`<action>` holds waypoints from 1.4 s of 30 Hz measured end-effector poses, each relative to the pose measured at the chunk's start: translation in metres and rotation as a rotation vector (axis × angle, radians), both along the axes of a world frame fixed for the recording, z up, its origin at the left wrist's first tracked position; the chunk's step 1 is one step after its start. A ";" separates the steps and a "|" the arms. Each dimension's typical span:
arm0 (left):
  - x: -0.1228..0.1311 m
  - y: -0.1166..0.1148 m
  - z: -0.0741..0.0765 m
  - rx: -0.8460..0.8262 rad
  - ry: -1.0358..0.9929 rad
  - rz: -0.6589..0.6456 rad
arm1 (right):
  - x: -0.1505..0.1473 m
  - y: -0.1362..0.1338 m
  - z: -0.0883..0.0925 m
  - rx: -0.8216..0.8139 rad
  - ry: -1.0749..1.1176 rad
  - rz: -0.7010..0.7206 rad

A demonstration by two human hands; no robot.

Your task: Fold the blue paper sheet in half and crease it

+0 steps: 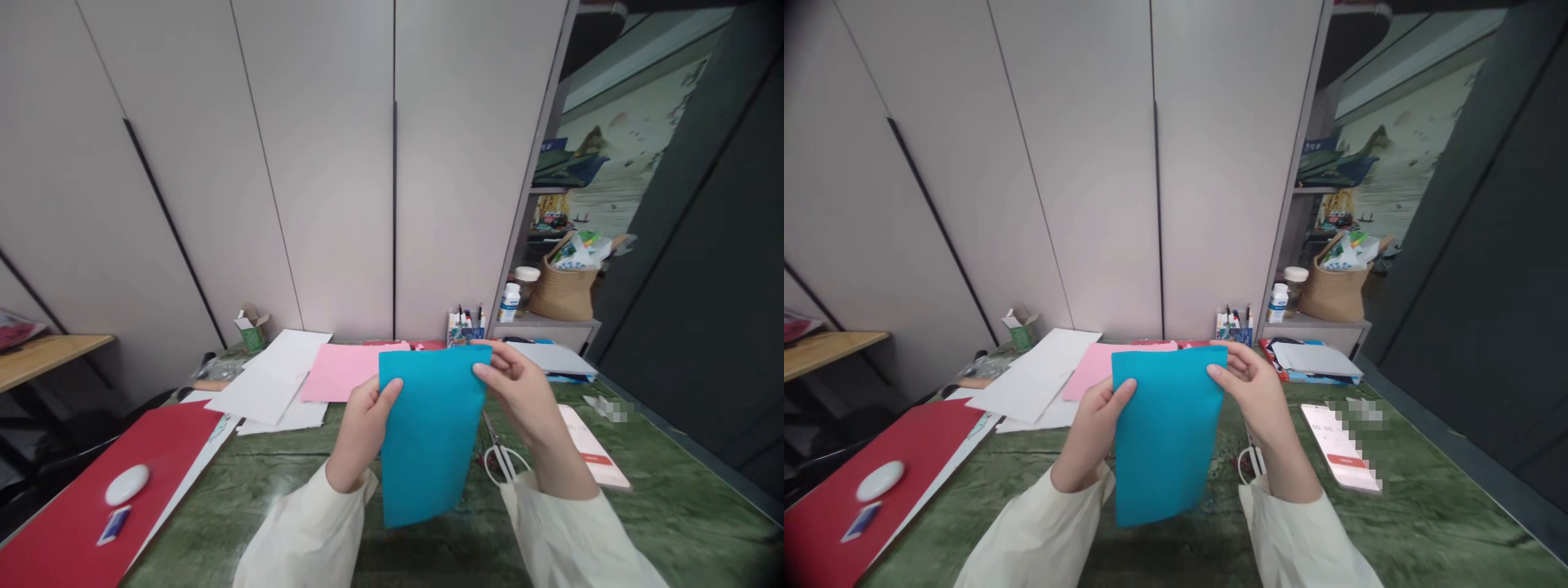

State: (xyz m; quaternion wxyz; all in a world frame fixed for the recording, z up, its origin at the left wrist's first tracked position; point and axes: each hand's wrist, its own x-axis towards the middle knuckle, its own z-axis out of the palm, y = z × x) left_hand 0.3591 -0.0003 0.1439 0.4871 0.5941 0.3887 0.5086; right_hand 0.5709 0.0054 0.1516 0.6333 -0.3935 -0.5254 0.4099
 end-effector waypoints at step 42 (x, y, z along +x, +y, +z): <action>-0.001 -0.012 0.003 -0.033 0.031 0.014 | 0.007 -0.010 0.006 -0.044 0.089 -0.017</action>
